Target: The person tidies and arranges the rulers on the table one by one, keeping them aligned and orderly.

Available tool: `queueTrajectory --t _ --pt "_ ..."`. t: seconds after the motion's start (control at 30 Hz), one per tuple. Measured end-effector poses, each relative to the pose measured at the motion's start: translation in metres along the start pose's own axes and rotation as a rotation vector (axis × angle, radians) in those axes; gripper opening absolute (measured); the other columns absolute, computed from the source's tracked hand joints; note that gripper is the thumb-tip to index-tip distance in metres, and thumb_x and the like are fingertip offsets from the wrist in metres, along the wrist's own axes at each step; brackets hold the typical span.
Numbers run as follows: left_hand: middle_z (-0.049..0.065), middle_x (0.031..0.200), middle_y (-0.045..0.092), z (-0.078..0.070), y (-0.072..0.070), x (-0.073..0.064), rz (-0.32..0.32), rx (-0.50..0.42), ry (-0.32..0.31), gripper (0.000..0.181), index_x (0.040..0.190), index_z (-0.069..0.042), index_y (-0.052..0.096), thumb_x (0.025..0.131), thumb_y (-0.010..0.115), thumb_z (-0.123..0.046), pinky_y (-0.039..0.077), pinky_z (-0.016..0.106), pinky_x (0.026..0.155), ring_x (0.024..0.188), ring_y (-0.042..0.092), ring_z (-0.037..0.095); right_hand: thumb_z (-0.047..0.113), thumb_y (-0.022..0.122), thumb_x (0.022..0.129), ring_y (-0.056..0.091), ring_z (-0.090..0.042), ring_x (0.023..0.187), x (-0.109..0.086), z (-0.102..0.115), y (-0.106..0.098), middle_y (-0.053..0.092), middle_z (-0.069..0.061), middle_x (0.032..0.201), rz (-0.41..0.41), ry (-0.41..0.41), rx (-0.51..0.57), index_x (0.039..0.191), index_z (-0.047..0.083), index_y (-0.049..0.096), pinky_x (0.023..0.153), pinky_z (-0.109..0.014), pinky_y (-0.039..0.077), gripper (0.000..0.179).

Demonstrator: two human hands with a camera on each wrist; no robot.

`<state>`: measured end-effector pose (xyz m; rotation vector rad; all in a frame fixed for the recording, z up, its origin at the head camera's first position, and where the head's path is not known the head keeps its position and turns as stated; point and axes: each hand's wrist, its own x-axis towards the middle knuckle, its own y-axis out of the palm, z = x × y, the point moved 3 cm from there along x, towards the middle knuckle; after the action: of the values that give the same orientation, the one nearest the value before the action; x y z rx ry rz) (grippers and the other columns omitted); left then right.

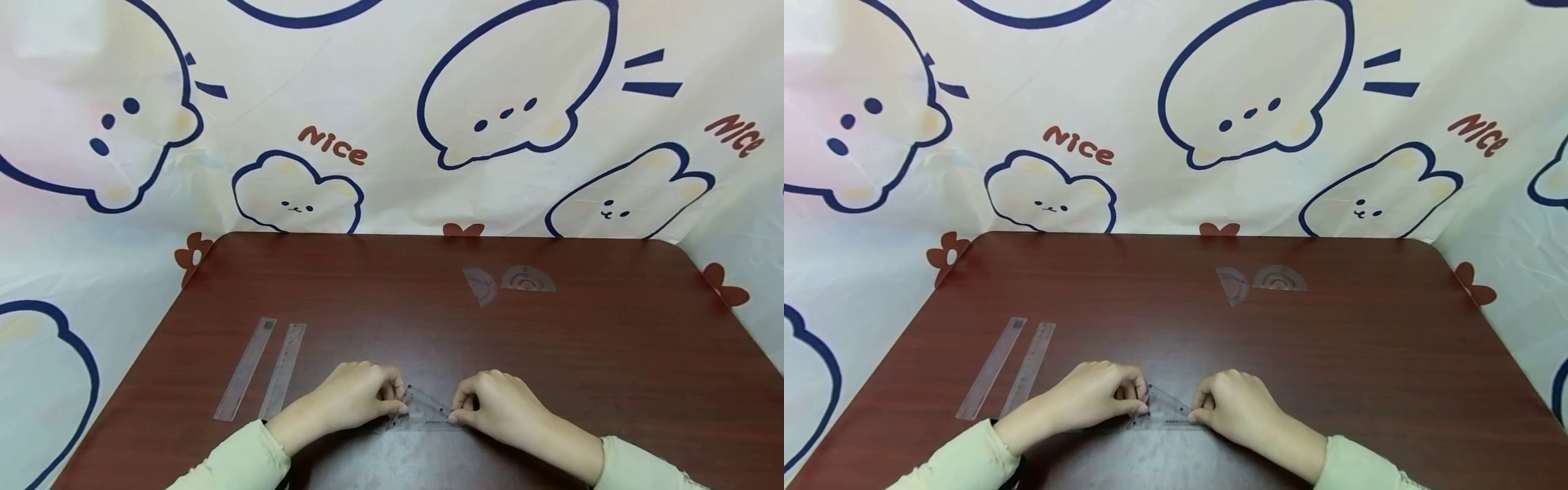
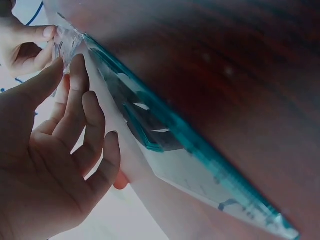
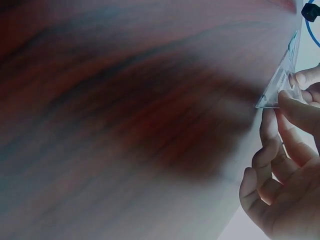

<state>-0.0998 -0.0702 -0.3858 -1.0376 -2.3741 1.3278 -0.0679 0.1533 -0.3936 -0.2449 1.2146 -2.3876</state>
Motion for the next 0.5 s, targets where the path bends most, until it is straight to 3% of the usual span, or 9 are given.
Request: queueTrajectory --t 0.5 --pt "-0.025 0.062 0.052 0.0027 0.0012 0.0 -0.038 0.106 -0.044 0.017 0.081 -0.027 0.068 0.083 0.079 -0.04 0.043 0.026 0.061 0.057 0.048 -0.005 0.028 0.085 0.077 0.044 0.005 0.053 0.0013 0.0039 0.0047 0.049 0.023 0.059 -0.018 0.039 -0.049 0.07 0.03 0.069 0.052 -0.024 0.04 0.018"
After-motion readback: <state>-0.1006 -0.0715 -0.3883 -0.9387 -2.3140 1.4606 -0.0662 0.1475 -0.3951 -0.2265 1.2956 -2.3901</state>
